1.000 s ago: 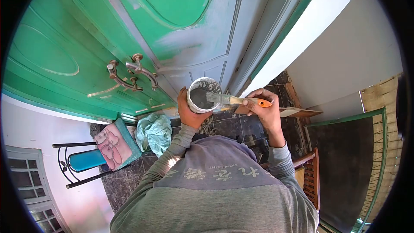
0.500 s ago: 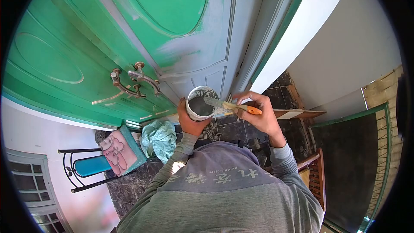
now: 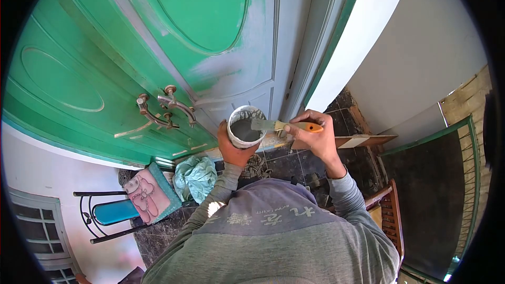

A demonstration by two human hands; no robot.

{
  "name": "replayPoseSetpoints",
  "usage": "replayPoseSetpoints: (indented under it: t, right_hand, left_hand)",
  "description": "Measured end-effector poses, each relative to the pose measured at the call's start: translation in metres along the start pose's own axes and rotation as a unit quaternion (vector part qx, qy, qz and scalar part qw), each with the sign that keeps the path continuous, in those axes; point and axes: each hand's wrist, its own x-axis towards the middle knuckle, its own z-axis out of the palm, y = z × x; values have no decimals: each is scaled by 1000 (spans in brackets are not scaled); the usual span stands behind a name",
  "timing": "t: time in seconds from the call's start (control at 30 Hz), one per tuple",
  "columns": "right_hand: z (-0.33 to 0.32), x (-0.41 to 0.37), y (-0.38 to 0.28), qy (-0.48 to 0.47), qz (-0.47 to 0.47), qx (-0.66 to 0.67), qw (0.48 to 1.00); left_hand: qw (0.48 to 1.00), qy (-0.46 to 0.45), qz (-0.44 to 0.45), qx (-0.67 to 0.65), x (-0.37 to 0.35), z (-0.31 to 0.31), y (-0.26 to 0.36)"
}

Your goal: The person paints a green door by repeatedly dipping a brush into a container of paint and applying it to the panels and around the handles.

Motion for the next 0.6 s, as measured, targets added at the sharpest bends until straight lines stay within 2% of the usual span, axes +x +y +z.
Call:
replayPoseSetpoints:
  t: [0.03,0.13,0.23,0.4,0.5,0.6]
  right_hand:
    - [0,0,-3,1,5,-25,1000]
    - [3,1,-5,27,86,95,991]
    - [4,2,-6,61,69,112,989]
    - [8,1,-1,76,71,99,990]
    - [8,2,1,51,40,7,998]
    - [1,2,-1,-3,120,51,992]
  left_hand:
    - [1000,-1,-3,-4,1,0,2]
    - [1000,-1,2,-13,4,-1,3]
    - [1000,-1,8,-2,4,0,-1]
    - [999,-13,-31,-32,2,1,-9]
    - [999,-11,-31,-34,1,0,-10]
    - [999,-2,-27,-39,2,-1,-12]
